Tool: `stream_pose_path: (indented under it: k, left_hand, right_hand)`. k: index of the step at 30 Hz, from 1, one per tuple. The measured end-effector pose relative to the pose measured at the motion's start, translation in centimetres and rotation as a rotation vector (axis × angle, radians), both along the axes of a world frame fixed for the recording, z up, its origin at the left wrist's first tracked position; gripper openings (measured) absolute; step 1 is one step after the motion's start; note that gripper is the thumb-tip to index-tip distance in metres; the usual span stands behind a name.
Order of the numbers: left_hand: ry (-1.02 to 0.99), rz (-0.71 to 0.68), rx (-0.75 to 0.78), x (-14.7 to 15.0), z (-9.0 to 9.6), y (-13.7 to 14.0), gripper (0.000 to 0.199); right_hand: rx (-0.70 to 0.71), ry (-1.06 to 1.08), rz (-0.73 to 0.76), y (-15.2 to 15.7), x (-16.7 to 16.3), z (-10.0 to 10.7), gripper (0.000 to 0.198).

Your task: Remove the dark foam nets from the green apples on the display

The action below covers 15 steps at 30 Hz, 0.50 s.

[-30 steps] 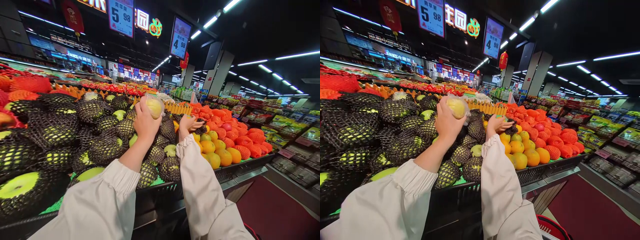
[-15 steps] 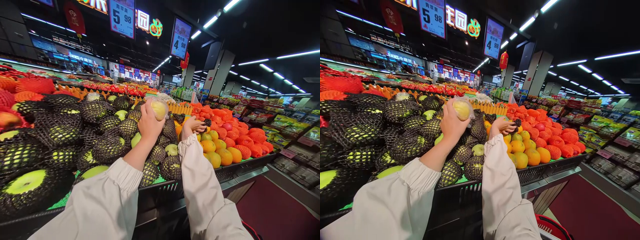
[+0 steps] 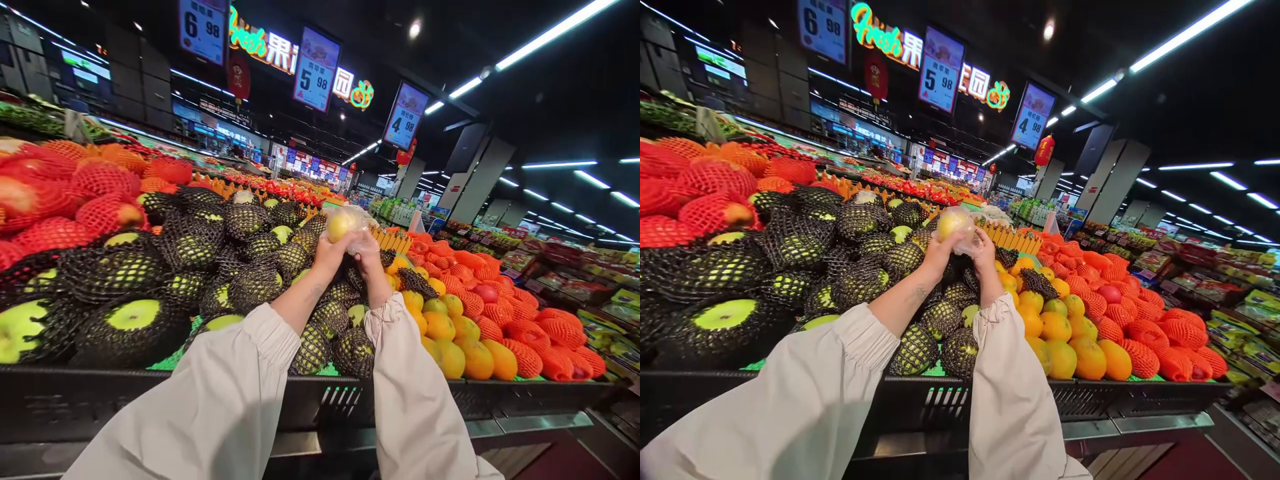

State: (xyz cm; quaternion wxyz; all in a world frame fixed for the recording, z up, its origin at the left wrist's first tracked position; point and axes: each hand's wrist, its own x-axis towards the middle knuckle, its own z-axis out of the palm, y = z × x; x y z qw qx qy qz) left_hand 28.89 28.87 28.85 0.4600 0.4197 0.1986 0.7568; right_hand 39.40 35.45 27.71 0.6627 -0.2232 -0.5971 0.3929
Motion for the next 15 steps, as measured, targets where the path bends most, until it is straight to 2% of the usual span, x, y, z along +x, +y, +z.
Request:
stream_pose_path:
  k: [3,9,11,15]
  left_hand:
    - [-0.005,-0.067,-0.066,0.2,-0.2,0.0,0.044]
    - [-0.057,-0.141,-0.1,0.0,-0.2,0.0,0.045]
    - [-0.066,-0.115,-0.099,0.0,0.0,-0.3,0.044]
    - [-0.131,-0.041,-0.076,-0.1,0.2,-0.6,0.042]
  right_hand:
    - [-0.065,0.094,0.05,0.2,0.8,-0.3,0.052]
    - [0.018,0.102,-0.047,0.4,1.3,0.1,0.058]
    - [0.073,0.056,-0.157,0.4,1.3,0.2,0.055]
    - [0.188,-0.083,-0.49,0.1,1.6,0.3,0.038]
